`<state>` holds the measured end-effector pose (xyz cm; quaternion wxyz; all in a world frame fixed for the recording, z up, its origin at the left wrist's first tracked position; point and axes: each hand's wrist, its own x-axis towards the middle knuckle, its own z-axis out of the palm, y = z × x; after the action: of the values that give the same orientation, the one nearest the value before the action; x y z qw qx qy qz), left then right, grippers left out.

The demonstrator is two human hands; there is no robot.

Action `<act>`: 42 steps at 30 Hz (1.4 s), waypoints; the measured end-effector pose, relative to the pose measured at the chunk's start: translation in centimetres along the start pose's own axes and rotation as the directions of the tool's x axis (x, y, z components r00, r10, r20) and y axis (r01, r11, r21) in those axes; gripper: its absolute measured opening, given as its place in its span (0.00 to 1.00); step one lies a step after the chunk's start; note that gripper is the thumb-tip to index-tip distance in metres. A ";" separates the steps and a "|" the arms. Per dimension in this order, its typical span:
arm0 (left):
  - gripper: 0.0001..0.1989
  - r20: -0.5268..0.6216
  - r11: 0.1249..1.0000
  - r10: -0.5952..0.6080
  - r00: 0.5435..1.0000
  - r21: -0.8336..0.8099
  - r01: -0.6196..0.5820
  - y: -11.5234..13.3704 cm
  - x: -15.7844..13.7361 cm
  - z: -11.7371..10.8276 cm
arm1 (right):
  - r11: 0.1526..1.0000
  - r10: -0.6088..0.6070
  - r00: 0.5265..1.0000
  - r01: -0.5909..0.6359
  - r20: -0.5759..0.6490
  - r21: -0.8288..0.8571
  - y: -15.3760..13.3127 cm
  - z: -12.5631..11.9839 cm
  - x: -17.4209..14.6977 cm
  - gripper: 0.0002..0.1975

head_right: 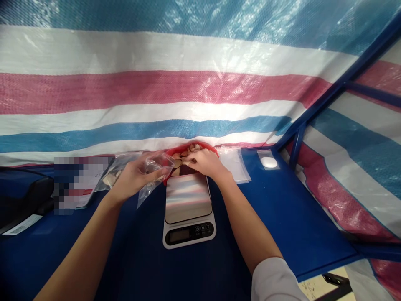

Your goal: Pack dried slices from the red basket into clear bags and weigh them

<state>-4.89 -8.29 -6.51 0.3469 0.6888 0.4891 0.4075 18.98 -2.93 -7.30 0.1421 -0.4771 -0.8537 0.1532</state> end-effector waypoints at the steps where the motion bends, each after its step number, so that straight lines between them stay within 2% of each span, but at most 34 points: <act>1: 0.30 -0.001 1.000 0.007 1.000 0.004 -0.007 0.0 0.0 0.1 | 0.998 -0.018 1.000 0.018 -0.004 0.061 0.2 -0.2 0.0 0.11; 4: 0.31 0.019 1.000 0.027 0.999 0.003 -0.027 0.1 0.0 0.3 | 0.958 -0.074 0.997 0.078 -0.023 0.277 0.8 -0.7 -0.4 0.10; 7: 0.31 0.050 0.999 0.033 0.998 0.010 -0.033 0.1 0.0 0.6 | 0.863 -0.090 0.994 0.111 -0.066 0.493 0.9 -1.4 -1.0 0.12; 10: 0.30 0.063 0.998 0.060 0.996 0.022 -0.061 0.0 -0.1 1.1 | 0.785 -0.088 0.988 0.149 -0.130 0.601 0.3 -2.4 -1.7 0.15; 13: 0.31 0.091 0.997 0.066 0.994 0.023 -0.068 0.1 -0.2 1.8 | 0.778 -0.164 0.961 0.266 -0.223 0.570 -0.9 -3.3 -2.1 0.12; 15: 0.31 0.115 0.997 0.070 0.991 0.022 -0.073 0.2 -0.2 2.1 | 0.787 -0.238 0.943 0.327 -0.232 0.524 -1.8 -3.8 -2.3 0.09; 22: 0.23 0.137 0.983 0.181 0.974 -0.033 -0.178 0.7 0.0 2.9 | 0.897 -0.326 0.940 0.342 -0.101 0.280 -3.5 -4.0 -2.2 0.07; 28: 0.22 0.102 0.978 0.208 0.973 -0.026 -0.206 0.5 0.1 3.1 | 0.889 -0.349 0.927 0.373 -0.134 0.265 -3.7 -3.2 -1.9 0.09; 31: 0.21 0.092 0.981 0.194 0.977 -0.034 -0.192 0.3 0.0 3.1 | 0.880 -0.331 0.934 0.356 -0.132 0.314 -3.6 -3.5 -2.0 0.10; 34: 0.28 0.059 0.991 0.129 0.990 -0.029 -0.127 0.1 -0.1 2.9 | 0.874 -0.292 0.943 0.332 -0.163 0.355 -2.9 -4.0 -2.2 0.10; 37: 0.33 0.010 0.998 0.062 0.998 0.009 -0.062 -0.1 -0.1 2.6 | 0.888 -0.190 0.966 0.245 -0.175 0.390 -1.3 -4.6 -2.5 0.10; 42: 0.35 -0.038 0.999 0.047 0.998 0.022 -0.047 0.0 0.0 2.3 | 0.982 -0.001 0.995 0.020 -0.100 0.190 2.1 -4.7 -2.8 0.12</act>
<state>-2.86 -8.47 -7.53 0.3207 0.6957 0.4835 0.4235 23.85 -3.65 -4.08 0.2302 -0.4638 -0.8294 0.2098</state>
